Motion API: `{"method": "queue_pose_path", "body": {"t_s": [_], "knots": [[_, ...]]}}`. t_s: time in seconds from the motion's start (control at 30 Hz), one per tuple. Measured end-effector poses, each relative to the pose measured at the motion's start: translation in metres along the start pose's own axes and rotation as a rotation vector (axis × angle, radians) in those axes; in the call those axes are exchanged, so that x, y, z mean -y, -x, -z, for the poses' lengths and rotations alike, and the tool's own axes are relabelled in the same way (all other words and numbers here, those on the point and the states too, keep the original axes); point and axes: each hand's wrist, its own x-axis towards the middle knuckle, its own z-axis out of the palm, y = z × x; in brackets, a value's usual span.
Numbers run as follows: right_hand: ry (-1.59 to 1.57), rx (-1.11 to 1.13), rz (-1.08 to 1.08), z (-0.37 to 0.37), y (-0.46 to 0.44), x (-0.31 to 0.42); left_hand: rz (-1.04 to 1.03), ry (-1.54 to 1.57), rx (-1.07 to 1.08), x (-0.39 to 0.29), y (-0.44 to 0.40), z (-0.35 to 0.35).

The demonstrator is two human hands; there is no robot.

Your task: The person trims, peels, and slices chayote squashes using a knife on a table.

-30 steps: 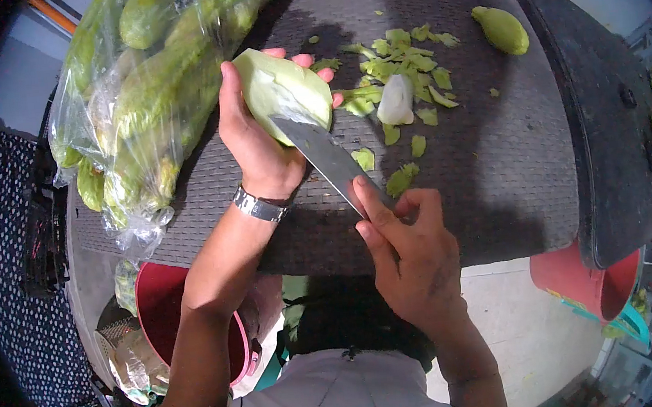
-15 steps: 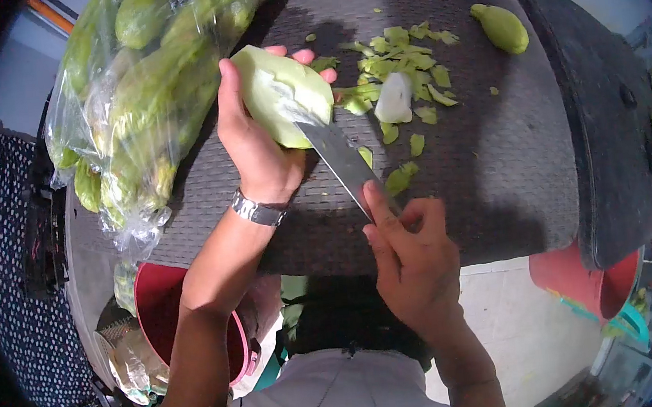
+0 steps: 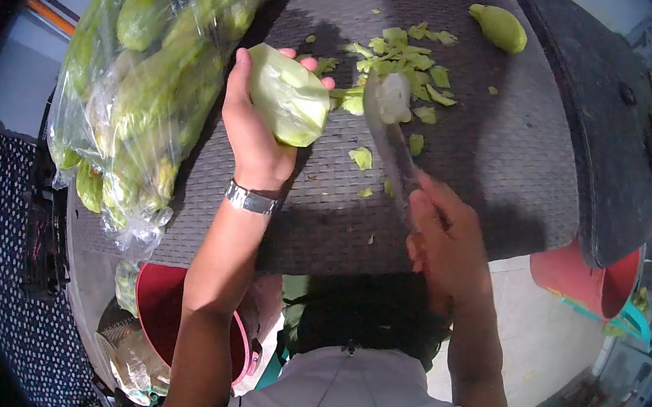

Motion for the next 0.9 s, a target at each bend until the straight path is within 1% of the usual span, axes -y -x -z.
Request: {"method": "queue_pose_path", "body": {"t_s": [0.1,0.2,0.3,0.4,0.5,0.6,0.7,0.73,0.83,0.9], "knots": [[0.249,-0.014,0.289,0.006,-0.008,-0.006,0.129,0.043,0.033,0.002,-0.002,0.003],[0.747,-0.022,0.829,0.001,-0.005,0.001,0.185,0.132,0.037,0.007,-0.005,0.006],[0.670,0.015,0.742,-0.011,0.005,0.005,0.168,0.128,0.040,0.007,-0.006,0.005],[0.566,-0.076,0.735,-0.008,-0.009,-0.008,0.126,0.005,0.024,0.006,-0.006,0.003],[0.399,-0.077,0.592,0.000,-0.011,0.004,0.147,-0.019,0.088,0.000,-0.002,-0.003],[0.454,-0.175,0.617,0.010,-0.014,0.017,0.310,0.043,0.171,-0.002,0.000,-0.001],[0.629,-0.257,0.681,0.017,-0.019,0.033,0.397,-0.008,0.189,-0.005,0.002,-0.004],[0.647,-0.260,0.693,0.017,-0.020,0.035,0.392,0.005,0.228,-0.003,-0.001,0.003],[0.678,-0.273,0.749,0.013,-0.023,0.039,0.401,-0.085,0.225,-0.002,0.002,0.002],[0.666,-0.283,0.814,0.009,-0.031,0.035,0.424,-0.053,0.286,0.001,0.002,0.002]]}}
